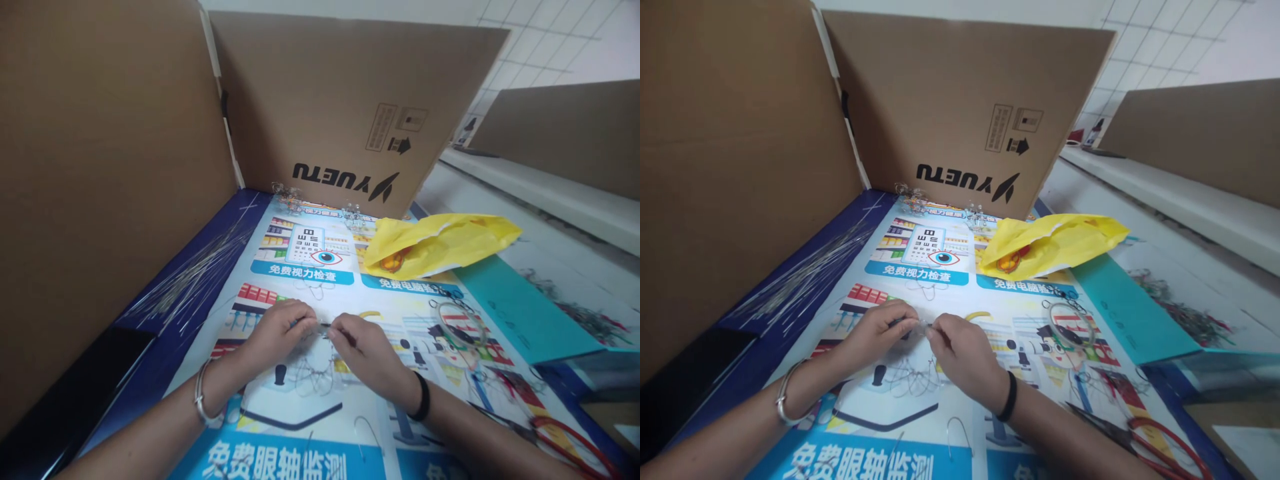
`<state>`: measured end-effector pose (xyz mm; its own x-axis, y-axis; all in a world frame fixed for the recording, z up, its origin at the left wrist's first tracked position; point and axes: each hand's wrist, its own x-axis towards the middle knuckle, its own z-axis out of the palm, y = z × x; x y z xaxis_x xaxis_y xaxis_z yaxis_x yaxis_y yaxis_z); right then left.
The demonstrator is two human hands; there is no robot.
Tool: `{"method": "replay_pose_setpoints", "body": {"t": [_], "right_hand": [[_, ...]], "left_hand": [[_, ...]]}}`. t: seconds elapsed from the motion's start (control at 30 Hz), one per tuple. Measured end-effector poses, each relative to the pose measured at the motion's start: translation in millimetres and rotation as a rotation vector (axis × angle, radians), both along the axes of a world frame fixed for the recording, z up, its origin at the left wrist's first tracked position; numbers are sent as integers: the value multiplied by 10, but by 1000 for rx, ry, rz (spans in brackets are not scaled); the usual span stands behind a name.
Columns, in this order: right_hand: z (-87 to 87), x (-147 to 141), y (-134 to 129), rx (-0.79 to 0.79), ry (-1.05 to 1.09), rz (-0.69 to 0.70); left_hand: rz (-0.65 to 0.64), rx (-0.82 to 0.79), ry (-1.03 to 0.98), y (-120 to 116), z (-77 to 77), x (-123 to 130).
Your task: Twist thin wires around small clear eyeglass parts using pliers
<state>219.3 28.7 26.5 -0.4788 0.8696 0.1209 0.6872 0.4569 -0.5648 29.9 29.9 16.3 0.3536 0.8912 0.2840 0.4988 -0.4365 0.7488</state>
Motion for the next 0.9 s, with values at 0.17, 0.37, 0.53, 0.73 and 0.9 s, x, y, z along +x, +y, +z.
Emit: {"method": "replay_pose_setpoints", "body": {"t": [0.17,0.37,0.53,0.73,0.9], "right_hand": [[-36,31,39,37,40,-22],[-75,63,60,137,109,41],[-110,98,90,254,126,235],[-139,68,73,223,51,260],[-119,40,53,147,-13,101]], "left_hand": [[38,36,67,2,-17,-1],[81,56,109,-10,-28,-6],[105,101,157,-16,-38,-7],[31,149,237,-19,-77,-2],[-13,173,264,-13,-90,6]]}}
